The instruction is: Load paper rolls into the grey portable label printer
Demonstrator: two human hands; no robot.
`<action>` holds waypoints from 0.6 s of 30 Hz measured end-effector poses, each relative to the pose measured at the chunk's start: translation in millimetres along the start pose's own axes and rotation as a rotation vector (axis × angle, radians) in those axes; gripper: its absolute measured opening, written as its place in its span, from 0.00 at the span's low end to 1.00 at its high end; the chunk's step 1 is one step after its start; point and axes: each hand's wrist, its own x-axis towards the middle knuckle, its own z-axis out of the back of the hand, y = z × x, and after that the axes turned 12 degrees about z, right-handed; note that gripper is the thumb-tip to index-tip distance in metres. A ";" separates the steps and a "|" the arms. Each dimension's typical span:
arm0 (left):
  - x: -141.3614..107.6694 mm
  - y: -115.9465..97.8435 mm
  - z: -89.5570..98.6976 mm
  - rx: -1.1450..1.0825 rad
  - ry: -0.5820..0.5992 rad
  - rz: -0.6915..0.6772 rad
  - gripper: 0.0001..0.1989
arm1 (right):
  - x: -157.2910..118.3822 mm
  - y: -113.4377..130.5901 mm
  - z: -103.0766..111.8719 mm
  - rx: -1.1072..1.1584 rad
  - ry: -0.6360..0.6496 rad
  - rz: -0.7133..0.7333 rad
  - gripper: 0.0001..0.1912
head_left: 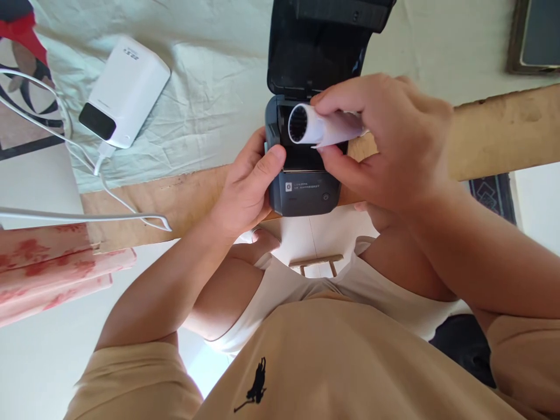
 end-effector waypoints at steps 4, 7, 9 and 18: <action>1.6 2.2 1.9 -0.011 0.029 -0.026 0.11 | -3.2 -7.2 -7.5 -0.091 -0.048 0.124 0.08; 2.7 3.6 5.1 -0.033 0.048 -0.041 0.11 | -8.6 -11.0 -11.4 -0.165 -0.183 0.247 0.07; 3.0 4.6 7.6 -0.061 0.081 -0.075 0.16 | -12.5 -9.2 -13.4 -0.163 -0.256 0.342 0.04; 2.4 5.4 11.8 0.093 0.025 -0.063 0.51 | -20.2 -6.3 -10.5 -0.003 -0.252 0.416 0.08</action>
